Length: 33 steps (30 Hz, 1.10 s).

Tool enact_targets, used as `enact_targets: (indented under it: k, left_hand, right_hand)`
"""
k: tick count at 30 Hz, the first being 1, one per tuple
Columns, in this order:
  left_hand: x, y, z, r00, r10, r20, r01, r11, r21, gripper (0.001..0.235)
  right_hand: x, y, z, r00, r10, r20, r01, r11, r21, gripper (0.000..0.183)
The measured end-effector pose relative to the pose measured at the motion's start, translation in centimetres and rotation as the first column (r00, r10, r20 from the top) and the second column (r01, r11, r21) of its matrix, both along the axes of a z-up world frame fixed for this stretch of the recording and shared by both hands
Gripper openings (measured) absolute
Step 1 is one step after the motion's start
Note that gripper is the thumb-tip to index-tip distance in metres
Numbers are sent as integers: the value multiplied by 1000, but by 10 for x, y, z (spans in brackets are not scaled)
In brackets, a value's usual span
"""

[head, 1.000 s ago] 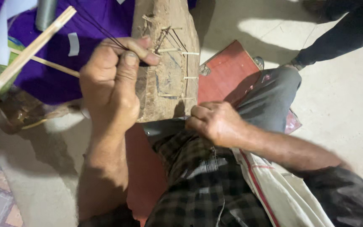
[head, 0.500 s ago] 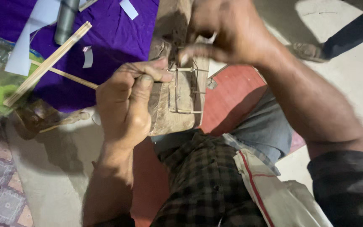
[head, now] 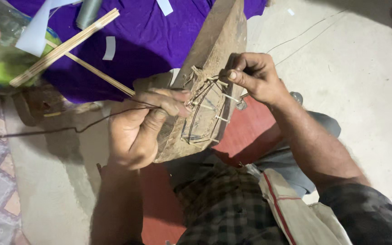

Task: The person sits on the floor and winds a thin copper wire around a wooden jig with three pegs to form a coil. They wrap the wire repeatedly, then remove the coil, inspect it, and rewrap it on the jig.

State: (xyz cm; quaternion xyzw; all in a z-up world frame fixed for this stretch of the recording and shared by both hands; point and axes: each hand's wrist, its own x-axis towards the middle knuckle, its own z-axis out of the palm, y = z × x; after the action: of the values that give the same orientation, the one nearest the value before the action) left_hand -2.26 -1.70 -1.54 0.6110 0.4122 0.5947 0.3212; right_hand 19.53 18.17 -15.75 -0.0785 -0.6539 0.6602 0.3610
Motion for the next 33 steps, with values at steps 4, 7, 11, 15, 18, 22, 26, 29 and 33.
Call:
enact_targets:
  k: [4, 7, 11, 15, 18, 22, 26, 29, 33]
  left_hand:
    - [7, -7, 2, 997, 18, -77, -21, 999, -28, 18]
    - [12, -5, 4, 996, 35, -86, -35, 999, 3, 20]
    - [14, -8, -1, 991, 87, -98, -87, 996, 1, 15]
    - [18, -6, -1, 996, 74, -52, -72, 997, 41, 13]
    - [20, -3, -1, 994, 60, -90, -52, 995, 85, 17]
    - [27, -3, 0, 999, 49, -15, -49, 999, 5, 15]
    - [34, -3, 1, 991, 91, -95, -90, 996, 19, 18]
    - [34, -4, 0, 987, 117, -111, -113, 993, 34, 16]
    - [35, -5, 1, 984, 122, -128, -121, 992, 19, 17]
  right_hand:
    - [15, -6, -22, 993, -103, 55, 105, 994, -42, 26]
    - [16, -4, -52, 971, -212, 114, 220, 973, -66, 25]
    - [19, -27, -103, 925, -325, 195, 342, 938, -60, 27]
    - [28, -57, -131, 839, -418, 349, 450, 893, -13, 30]
    - [35, -82, -147, 803, -469, 369, 492, 870, 34, 35]
    - [31, -127, -151, 709, -528, 467, 519, 839, 160, 25]
    - [22, -200, -112, 754, -578, 313, 431, 794, 428, 29]
    - [26, -227, -54, 838, -515, 181, 303, 715, 630, 23]
    - [38, -202, 37, 821, -571, 2, 144, 210, 967, 7]
